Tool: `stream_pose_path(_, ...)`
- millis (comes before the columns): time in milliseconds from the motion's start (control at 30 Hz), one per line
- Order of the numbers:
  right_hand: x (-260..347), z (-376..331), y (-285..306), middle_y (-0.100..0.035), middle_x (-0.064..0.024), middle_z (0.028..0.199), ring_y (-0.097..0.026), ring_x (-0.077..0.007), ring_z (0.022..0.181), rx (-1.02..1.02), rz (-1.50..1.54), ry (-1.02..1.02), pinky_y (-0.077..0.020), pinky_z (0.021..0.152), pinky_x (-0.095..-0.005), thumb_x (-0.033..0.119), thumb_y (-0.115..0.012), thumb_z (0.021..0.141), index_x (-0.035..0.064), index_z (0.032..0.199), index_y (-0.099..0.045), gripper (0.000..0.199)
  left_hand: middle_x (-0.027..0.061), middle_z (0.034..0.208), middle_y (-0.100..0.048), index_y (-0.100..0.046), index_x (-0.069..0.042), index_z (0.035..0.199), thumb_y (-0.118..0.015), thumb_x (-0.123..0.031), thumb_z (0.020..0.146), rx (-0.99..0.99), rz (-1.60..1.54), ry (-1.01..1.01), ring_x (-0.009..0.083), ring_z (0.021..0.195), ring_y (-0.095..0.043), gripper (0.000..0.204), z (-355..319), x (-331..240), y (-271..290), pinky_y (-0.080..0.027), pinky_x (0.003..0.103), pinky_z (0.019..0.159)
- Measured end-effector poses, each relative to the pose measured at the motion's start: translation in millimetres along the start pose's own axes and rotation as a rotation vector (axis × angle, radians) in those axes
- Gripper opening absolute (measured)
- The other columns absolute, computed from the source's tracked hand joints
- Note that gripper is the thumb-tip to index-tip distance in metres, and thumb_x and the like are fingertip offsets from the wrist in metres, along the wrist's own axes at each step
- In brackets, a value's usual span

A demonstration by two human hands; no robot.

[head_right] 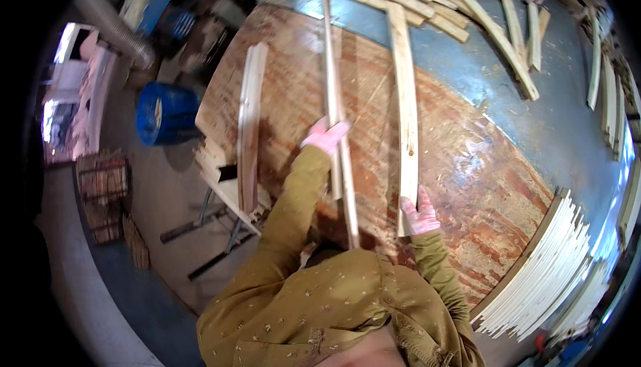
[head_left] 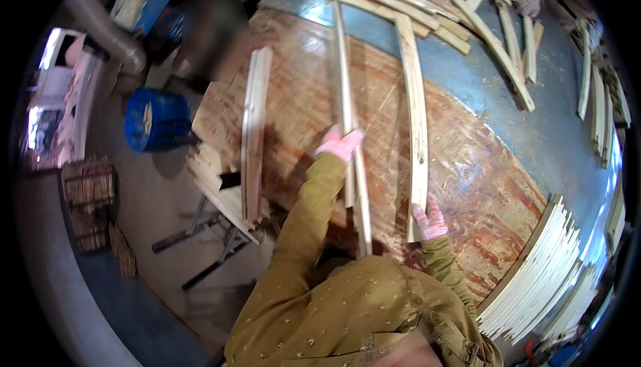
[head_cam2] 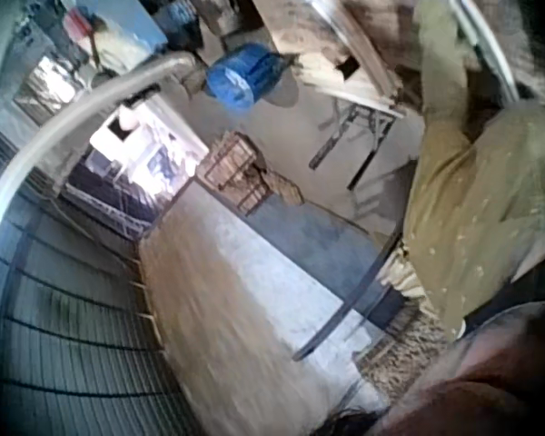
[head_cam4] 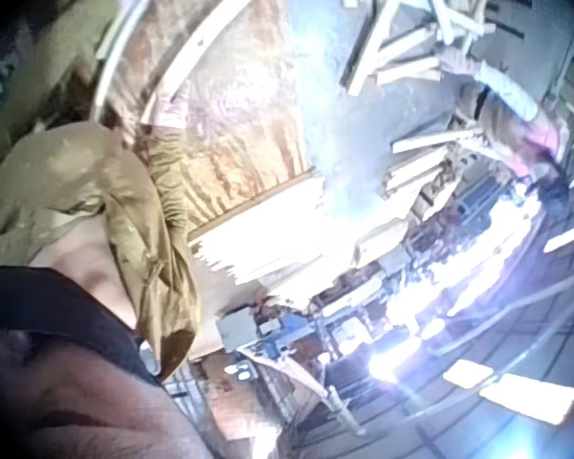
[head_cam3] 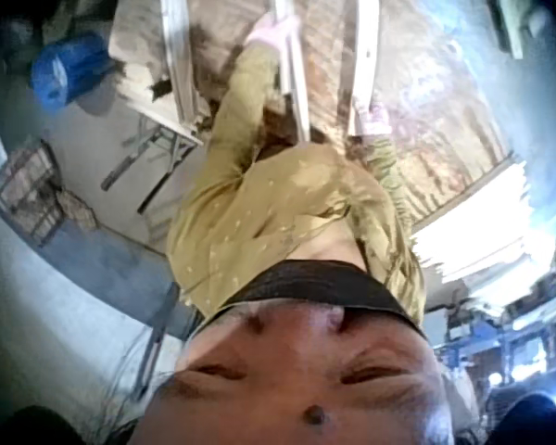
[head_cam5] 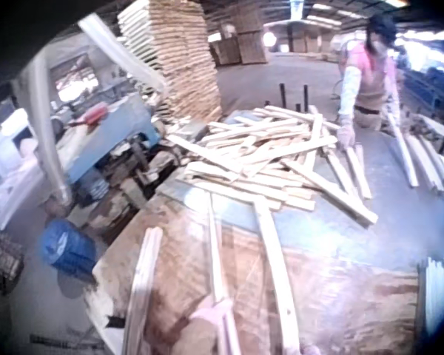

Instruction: The person sorts and stacks thin wooden planks on a large workbench in a workshop. They repeatedly pick up planks from a disorganized pile, align them, and place them into a neat stack.

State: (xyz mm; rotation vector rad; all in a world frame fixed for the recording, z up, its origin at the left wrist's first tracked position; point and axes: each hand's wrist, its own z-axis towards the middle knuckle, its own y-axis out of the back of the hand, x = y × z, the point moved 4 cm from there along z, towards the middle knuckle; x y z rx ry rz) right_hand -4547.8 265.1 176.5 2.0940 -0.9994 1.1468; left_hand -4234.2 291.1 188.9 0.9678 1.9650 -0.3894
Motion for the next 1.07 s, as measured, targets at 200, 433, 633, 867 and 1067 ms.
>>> stream_pose_path(200, 48, -43, -63, -0.051, -0.0242, 0.127, -0.052, -0.0390, 0.113, -0.180, -0.951, 0.486, -0.0426, 0.096, -0.0468, 0.036, -0.071, 0.081, 0.0009, 0.140, -0.041, 0.075, 0.0244, 0.130, -0.054, -0.050, -0.005, 0.130, -0.066, -0.053, 0.079, -0.191, 0.720, -0.159, 0.0394, 0.119, -0.053, 0.072, -32, 19, -27, -0.042, 0.045, 0.100)
stream_pose_path(433, 45, -43, -61, -0.052, -0.0246, 0.125, -0.053, -0.0400, 0.111, -0.148, -0.891, 0.572, -0.0443, 0.093, -0.0471, 0.030, -0.071, 0.080, 0.0003, 0.137, -0.043, 0.070, 0.0212, 0.142, -0.042, -0.030, -0.007, 0.146, -0.071, -0.048, 0.076, -0.831, 1.168, 0.058, 0.0349, 0.127, -0.047, 0.090, -62, 14, 185, -0.038, 0.041, 0.105)
stream_pose_path(633, 59, -52, -70, -0.055, -0.0244, 0.120, -0.056, -0.0389, 0.106, -0.199, -0.924, 0.738, -0.0464, 0.091, -0.0466, 0.026, -0.071, 0.080, -0.0003, 0.135, -0.045, 0.066, 0.0152, 0.104, -0.064, -0.052, -0.005, 0.127, -0.069, -0.038, 0.085, -0.310, -0.077, -0.240, 0.0301, 0.096, -0.063, 0.056, -44, 80, 204, -0.050, 0.041, 0.087)
stream_pose_path(867, 58, -43, -129, -0.059, -0.0109, 0.119, -0.057, -0.0172, 0.103, 0.290, 0.221, 0.166, -0.0469, 0.086, -0.0272, 0.024, -0.065, 0.090, -0.0014, 0.139, -0.040, 0.061, 0.0105, 0.097, -0.063, -0.053, -0.005, 0.122, -0.072, -0.047, 0.080, 0.717, -1.435, 0.080, 0.0238, 0.084, -0.063, 0.063, -93, 55, 55, -0.056, 0.038, 0.075)
stream_pose_path(1067, 9, -36, -163, -0.044, -0.0110, 0.142, -0.043, -0.0134, 0.124, 0.492, 0.288, -0.270, -0.0355, 0.104, -0.0265, 0.030, -0.073, 0.085, 0.0098, 0.154, -0.007, 0.097, 0.0098, 0.114, -0.067, -0.060, -0.008, 0.122, -0.063, -0.038, 0.091, 0.312, -0.900, 0.437, 0.0238, 0.100, -0.065, 0.043, -73, 155, 35, -0.056, 0.039, 0.086)
